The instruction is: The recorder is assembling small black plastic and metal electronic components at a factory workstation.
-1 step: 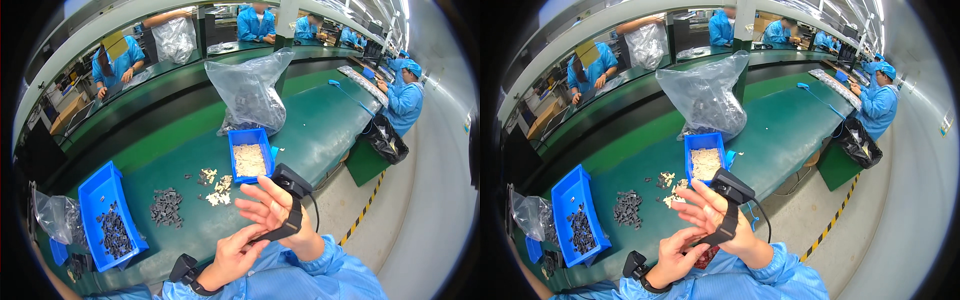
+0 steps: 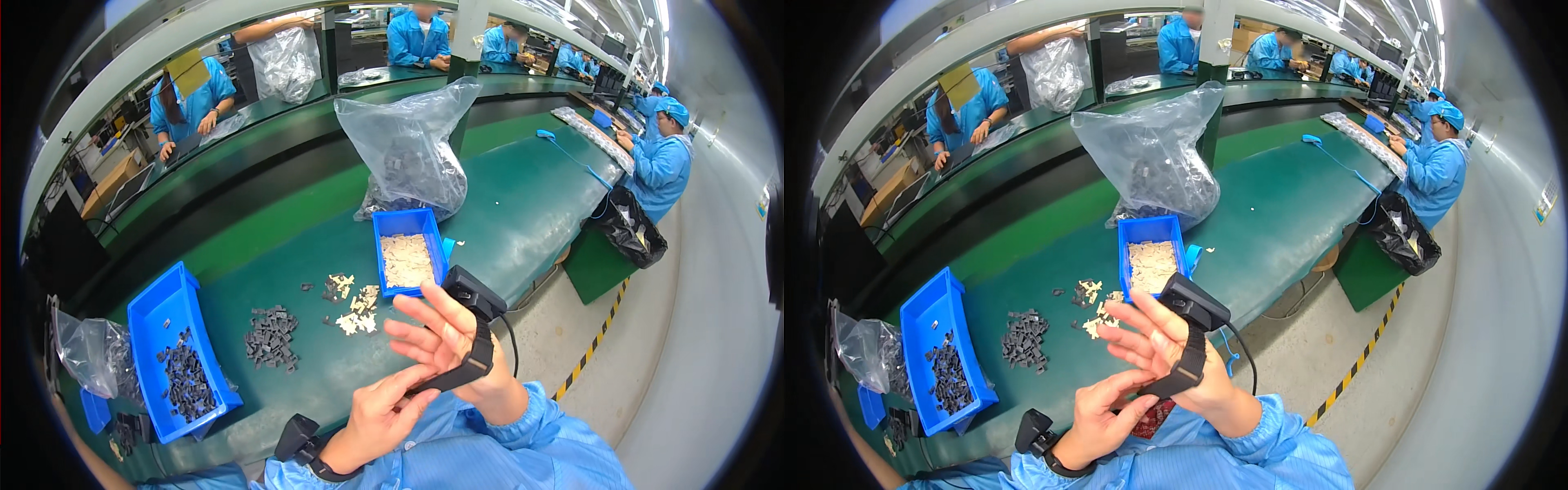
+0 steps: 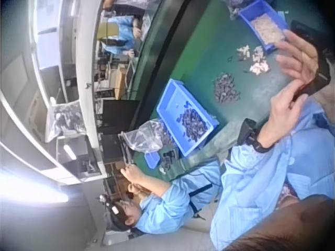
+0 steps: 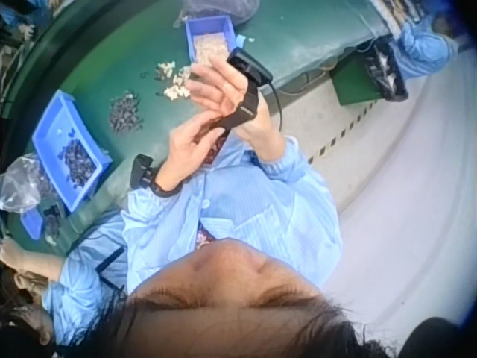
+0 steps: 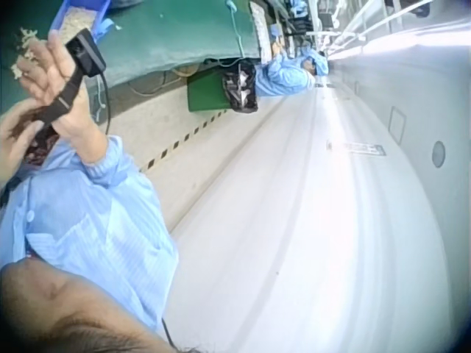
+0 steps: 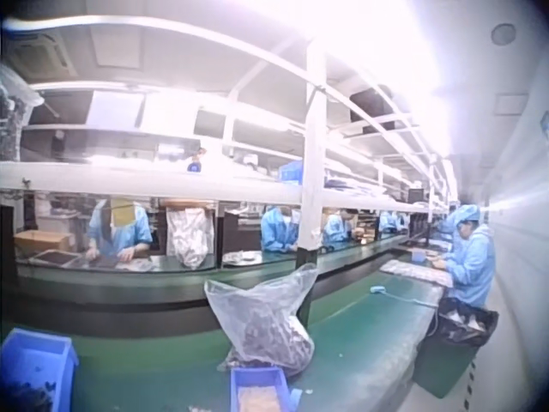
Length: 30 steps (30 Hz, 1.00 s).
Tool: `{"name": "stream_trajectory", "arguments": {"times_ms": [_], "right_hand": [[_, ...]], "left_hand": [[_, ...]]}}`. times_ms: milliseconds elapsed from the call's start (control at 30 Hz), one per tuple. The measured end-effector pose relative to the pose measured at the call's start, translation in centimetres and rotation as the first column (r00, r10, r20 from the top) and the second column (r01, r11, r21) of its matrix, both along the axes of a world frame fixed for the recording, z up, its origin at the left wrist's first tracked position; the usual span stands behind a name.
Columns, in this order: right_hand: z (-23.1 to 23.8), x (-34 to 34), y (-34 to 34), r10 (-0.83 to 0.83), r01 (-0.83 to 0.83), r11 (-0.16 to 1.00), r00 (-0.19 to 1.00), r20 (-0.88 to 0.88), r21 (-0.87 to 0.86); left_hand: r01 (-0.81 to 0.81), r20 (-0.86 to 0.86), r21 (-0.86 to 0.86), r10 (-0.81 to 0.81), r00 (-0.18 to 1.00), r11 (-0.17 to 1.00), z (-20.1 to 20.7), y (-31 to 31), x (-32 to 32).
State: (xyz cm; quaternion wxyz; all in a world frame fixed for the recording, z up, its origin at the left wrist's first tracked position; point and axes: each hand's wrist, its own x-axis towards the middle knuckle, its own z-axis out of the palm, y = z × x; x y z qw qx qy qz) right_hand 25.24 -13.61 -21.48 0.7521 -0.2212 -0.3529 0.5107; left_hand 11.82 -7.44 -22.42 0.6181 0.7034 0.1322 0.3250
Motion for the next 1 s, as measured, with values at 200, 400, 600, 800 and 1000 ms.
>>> {"name": "stream_trajectory", "arguments": {"times_ms": [200, 400, 600, 800, 1000], "right_hand": [[-0.6, -0.6, 1.0, 0.063, -0.064, 0.997, 0.998, 0.021, 0.046], [-2.1, -0.3, 2.1, 0.055, -0.125, 0.988, 0.837, 0.544, 0.093], [-2.5, -0.8, 2.0, -0.096, 0.089, 0.995, 0.671, 0.735, 0.048], [-0.7, 0.2, 2.1, -0.106, 0.101, 0.994, 0.961, -0.255, -0.035], [0.7, 0.2, 0.7, 0.513, -0.33, 0.85, 0.697, -0.501, 0.411]], "left_hand": [[0.03, -0.025, 0.53, -0.019, 1.0, 0.848, 0.4, 0.2, 0.2], [-0.031, 0.119, 0.556, -0.042, 0.992, 0.831, -0.8, -1.1, -0.9], [0.081, 0.067, 0.658, -0.165, 0.984, 0.748, -1.9, -2.6, -0.7], [0.231, -0.008, 0.527, -0.267, 0.964, 0.818, -5.1, -1.6, 1.1], [0.278, -0.03, 0.645, -0.339, 0.94, 0.712, -6.4, -0.7, 2.4]]}}
